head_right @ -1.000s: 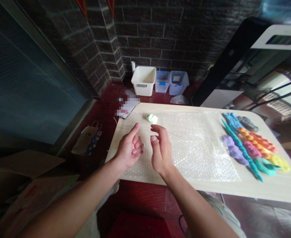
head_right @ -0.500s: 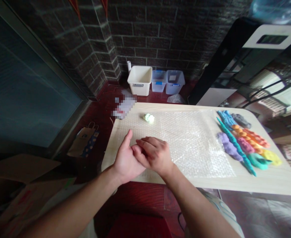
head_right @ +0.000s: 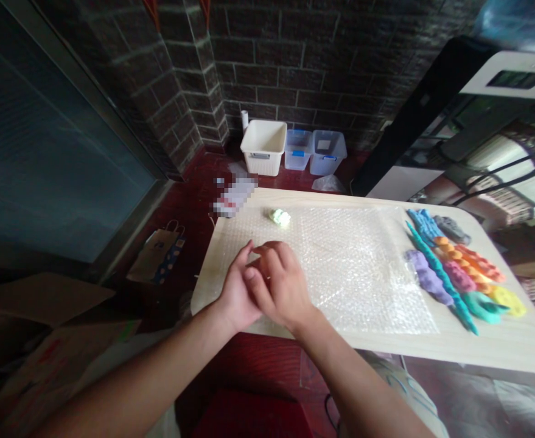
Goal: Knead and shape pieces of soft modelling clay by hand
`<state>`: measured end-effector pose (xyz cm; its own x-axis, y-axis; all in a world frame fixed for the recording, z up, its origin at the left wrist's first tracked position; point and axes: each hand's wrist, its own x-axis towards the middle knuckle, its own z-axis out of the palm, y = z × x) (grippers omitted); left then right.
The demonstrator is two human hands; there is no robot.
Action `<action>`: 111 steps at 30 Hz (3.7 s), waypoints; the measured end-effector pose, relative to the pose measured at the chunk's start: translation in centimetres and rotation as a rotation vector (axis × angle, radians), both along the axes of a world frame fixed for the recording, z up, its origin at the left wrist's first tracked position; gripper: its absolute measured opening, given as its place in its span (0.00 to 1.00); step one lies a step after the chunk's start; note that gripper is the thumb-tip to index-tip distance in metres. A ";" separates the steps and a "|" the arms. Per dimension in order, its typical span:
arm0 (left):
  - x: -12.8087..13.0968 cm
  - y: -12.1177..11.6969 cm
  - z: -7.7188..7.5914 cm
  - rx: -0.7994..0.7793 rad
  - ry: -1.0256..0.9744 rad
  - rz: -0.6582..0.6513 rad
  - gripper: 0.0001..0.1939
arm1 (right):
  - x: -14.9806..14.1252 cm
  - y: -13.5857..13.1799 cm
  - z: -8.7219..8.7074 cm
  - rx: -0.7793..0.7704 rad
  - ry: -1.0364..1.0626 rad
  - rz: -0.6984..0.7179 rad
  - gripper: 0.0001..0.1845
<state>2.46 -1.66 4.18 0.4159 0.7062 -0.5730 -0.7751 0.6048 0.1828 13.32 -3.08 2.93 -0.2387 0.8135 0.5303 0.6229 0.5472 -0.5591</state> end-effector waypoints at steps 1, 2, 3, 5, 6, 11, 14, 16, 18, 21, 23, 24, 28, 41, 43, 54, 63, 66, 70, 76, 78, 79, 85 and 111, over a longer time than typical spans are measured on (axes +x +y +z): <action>-0.1 0.3 -0.1 -0.020 -0.009 0.059 0.23 | -0.6 -0.3 -0.3 -0.001 -0.093 0.059 0.29; -0.3 0.6 -0.3 -0.028 0.004 0.117 0.23 | -1.0 -0.6 -0.6 0.002 -0.170 0.105 0.34; -0.6 1.0 -0.4 -0.046 0.044 0.166 0.21 | -1.4 -0.8 -0.8 0.004 -0.225 0.143 0.37; -1.2 1.9 -0.4 -0.033 0.161 0.162 0.16 | -1.4 -1.2 -0.9 0.024 -0.250 0.185 0.39; -1.5 2.2 -0.4 -0.011 0.212 0.160 0.14 | -1.2 -1.3 -0.7 0.044 -0.221 0.188 0.39; -2.0 2.4 0.6 0.065 0.361 0.098 0.22 | 0.9 -0.7 -0.2 0.054 0.253 -0.021 0.25; -1.7 2.0 1.2 0.112 0.368 0.036 0.26 | 1.5 0.1 -0.8 -0.062 0.444 -0.097 0.18; -1.6 1.8 1.3 0.135 0.335 0.000 0.25 | 1.5 0.4 -1.2 -0.094 0.448 -0.070 0.17; -1.6 1.8 1.2 0.173 0.280 -0.025 0.22 | 1.4 0.4 -1.4 -0.088 0.402 -0.039 0.17; -1.7 1.9 0.9 0.229 0.197 -0.010 0.15 | 1.4 0.3 -1.0 -0.043 0.316 -0.028 0.17; -1.8 2.0 0.6 0.251 0.167 0.024 0.13 | 1.5 0.3 -0.6 0.001 0.260 -0.043 0.17; -1.9 2.1 0.5 0.261 0.158 0.033 0.13 | 1.6 0.2 -0.4 0.029 0.231 -0.052 0.17; -2.0 2.3 0.4 0.279 0.203 0.045 0.15 | 1.6 -0.2 0.0 0.174 0.106 -0.053 0.20; -1.9 2.0 0.5 0.338 0.386 0.089 0.19 | 1.2 -0.5 -0.1 0.296 -0.154 -0.012 0.22; -1.9 1.9 0.4 0.348 0.408 0.096 0.19 | 1.1 -0.5 -0.1 0.320 -0.195 -0.019 0.21; -1.9 1.7 0.5 0.352 0.461 0.121 0.20 | 0.6 -0.7 0.2 0.297 -0.239 -0.041 0.18; -1.7 1.6 0.7 0.343 0.481 0.127 0.19 | 0.6 -0.7 0.0 0.274 -0.243 -0.032 0.17; -1.7 1.6 0.9 0.337 0.472 0.125 0.20 | 0.6 -0.7 0.0 0.265 -0.245 -0.033 0.16; -1.7 1.6 0.7 0.334 0.472 0.121 0.19 | 0.6 -0.7 -0.1 0.269 -0.251 -0.039 0.16; -2.0 1.9 0.5 0.336 0.382 0.075 0.16 | 1.2 -0.8 -0.2 0.346 -0.177 -0.030 0.19; -2.1 2.2 0.6 0.297 0.338 0.101 0.15 | 1.4 -0.9 -0.1 0.351 -0.141 -0.035 0.19; -2.2 2.3 0.6 0.274 0.318 0.118 0.15 | 1.4 -0.9 -0.1 0.346 -0.126 -0.040 0.19; -2.1 2.6 0.8 0.144 0.256 0.166 0.13 | 1.3 -1.0 0.0 0.243 -0.065 0.004 0.18; -2.4 2.2 1.0 0.207 0.208 0.071 0.17 | 1.3 -1.1 0.3 0.047 -0.051 0.112 0.19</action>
<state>0.06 0.50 5.19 0.2505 0.8400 -0.4813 -0.7469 0.4840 0.4560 14.60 -4.19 3.23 -0.3542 0.7548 0.5521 0.5834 0.6398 -0.5004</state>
